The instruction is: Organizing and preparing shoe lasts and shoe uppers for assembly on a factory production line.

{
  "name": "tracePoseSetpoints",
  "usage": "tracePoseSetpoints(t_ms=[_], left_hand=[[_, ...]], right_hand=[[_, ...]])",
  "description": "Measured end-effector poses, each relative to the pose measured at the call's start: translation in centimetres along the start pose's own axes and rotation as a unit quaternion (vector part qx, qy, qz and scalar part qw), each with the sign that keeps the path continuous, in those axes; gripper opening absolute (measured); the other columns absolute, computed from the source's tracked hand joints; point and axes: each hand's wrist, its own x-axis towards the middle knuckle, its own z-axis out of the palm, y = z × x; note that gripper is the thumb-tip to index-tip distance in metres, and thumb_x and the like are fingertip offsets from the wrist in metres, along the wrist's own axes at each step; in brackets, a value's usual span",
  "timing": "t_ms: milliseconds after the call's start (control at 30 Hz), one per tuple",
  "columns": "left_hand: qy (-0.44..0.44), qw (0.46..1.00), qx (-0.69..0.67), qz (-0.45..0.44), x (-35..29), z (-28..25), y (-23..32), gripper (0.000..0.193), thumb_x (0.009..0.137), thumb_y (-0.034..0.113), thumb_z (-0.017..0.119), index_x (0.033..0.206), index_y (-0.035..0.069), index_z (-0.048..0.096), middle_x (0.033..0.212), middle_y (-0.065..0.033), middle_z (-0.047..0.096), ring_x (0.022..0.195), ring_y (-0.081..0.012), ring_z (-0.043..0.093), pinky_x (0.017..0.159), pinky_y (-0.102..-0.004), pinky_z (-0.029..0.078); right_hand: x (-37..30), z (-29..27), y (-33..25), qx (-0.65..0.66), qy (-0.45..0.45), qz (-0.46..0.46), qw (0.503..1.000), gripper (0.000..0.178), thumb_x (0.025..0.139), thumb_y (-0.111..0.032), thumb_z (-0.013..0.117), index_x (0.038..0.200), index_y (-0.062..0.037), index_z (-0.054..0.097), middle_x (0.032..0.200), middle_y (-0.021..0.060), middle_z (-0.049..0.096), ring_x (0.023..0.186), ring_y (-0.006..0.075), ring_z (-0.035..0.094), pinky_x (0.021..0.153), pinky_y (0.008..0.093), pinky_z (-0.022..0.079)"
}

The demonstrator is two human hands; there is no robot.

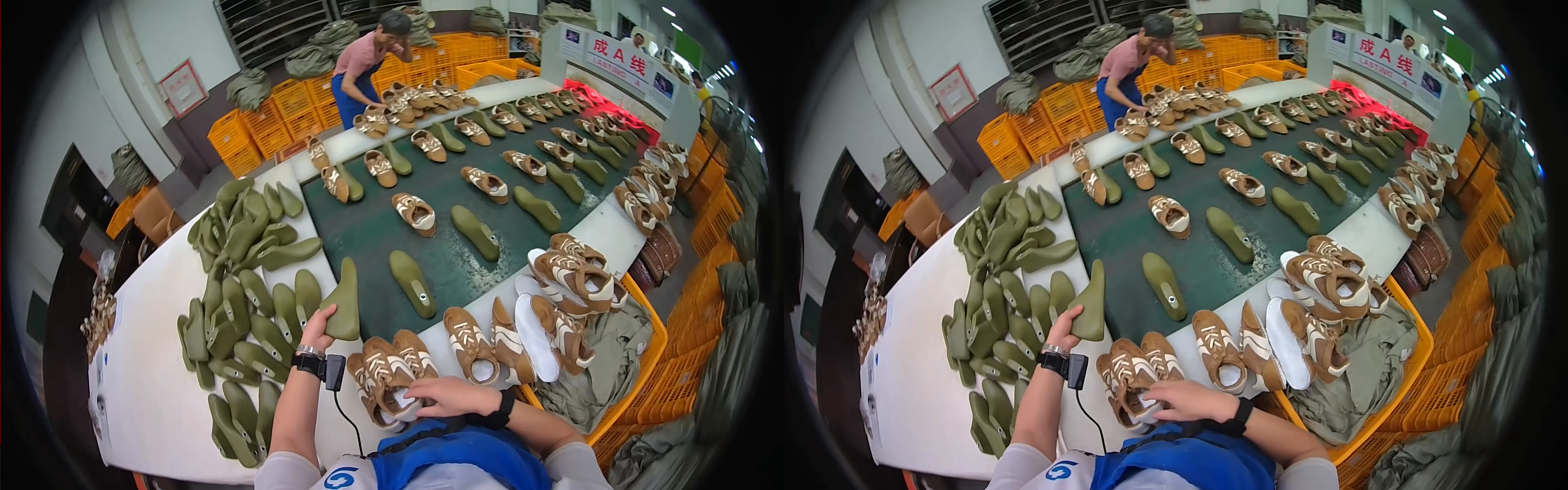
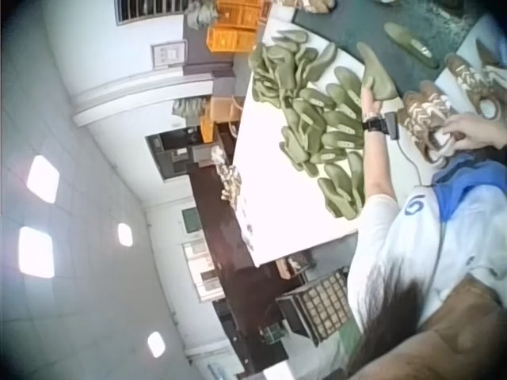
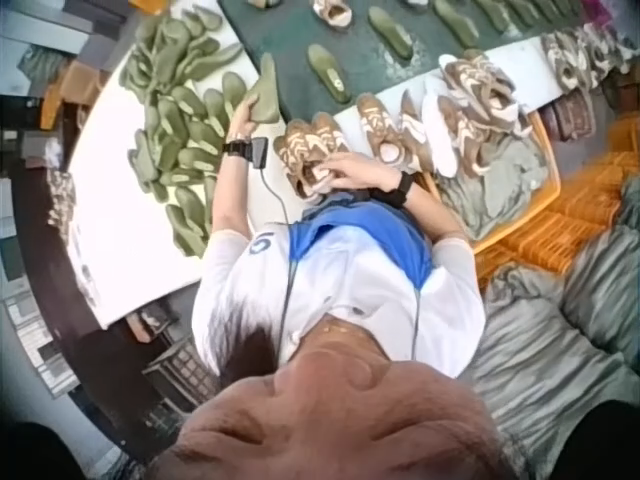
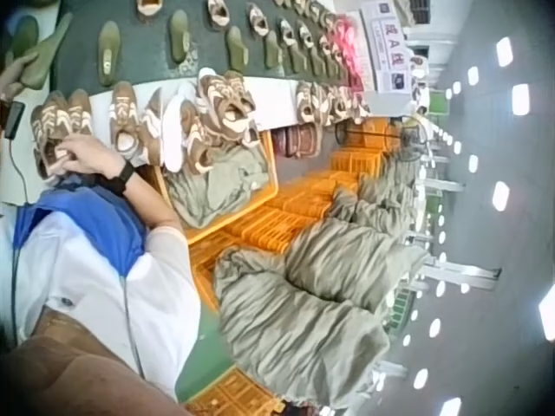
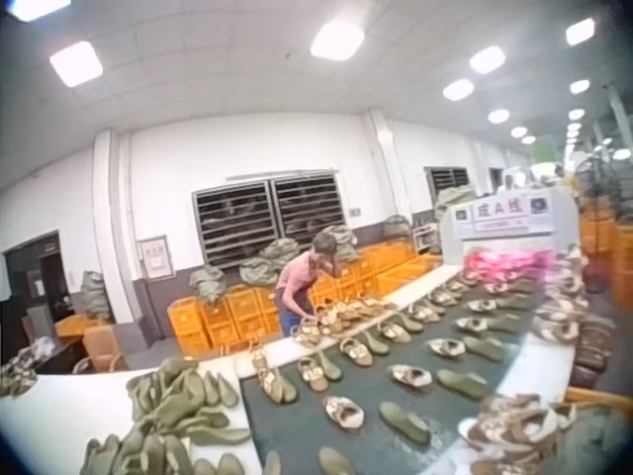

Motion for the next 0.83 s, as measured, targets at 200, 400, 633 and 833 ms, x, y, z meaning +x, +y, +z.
tracePoseSetpoints(t_ms=[200,400,633,833], left_hand=[[0.005,0.999,-0.039,0.013,-0.3,0.9,-1.1,0.03,0.089,0.01,0.054,0.116,0.0,0.049,0.11,-0.0112,0.059,0.097,-0.0235,0.06,0.085,-0.0386,0.05],[0.085,0.982,0.112,0.129,-13.1,-2.3,-1.1,0.045,0.083,-0.001,0.056,0.125,-0.002,0.042,0.116,-0.0122,0.056,0.102,-0.0213,0.057,0.087,-0.0326,0.048],[0.247,0.911,0.294,0.148,-19.2,-8.5,-10.5,0.054,0.074,0.006,0.067,0.123,-0.003,0.046,0.105,-0.0162,0.061,0.094,-0.0229,0.06,0.084,-0.0327,0.048],[0.297,0.772,0.523,0.208,-20.6,-5.0,-13.6,0.058,0.072,0.01,0.066,0.126,0.004,0.045,0.107,-0.0277,0.057,0.1,-0.0406,0.056,0.087,-0.0424,0.044]], right_hand=[[0.9,1.4,0.8,-0.041,0.013,-0.02,0.999,0.041,0.081,-0.027,0.061,0.117,-0.0087,0.054,0.104,0.0138,0.06,0.092,0.0313,0.059,0.079,0.039,0.048],[3.4,-3.2,0.5,0.011,-0.01,0.032,0.999,0.029,0.077,-0.028,0.063,0.099,-0.0072,0.062,0.085,0.0153,0.063,0.08,0.0337,0.061,0.07,0.041,0.048],[13.5,-13.2,6.6,-0.13,0.084,0.111,0.982,0.026,0.074,-0.021,0.062,0.097,-0.0078,0.064,0.089,0.0162,0.064,0.083,0.0328,0.061,0.074,0.0393,0.048],[24.5,-13.8,20.0,-0.233,0.108,0.226,0.94,0.029,0.072,-0.015,0.062,0.1,-0.0082,0.064,0.094,0.0174,0.064,0.091,0.0342,0.06,0.08,0.0394,0.048]])
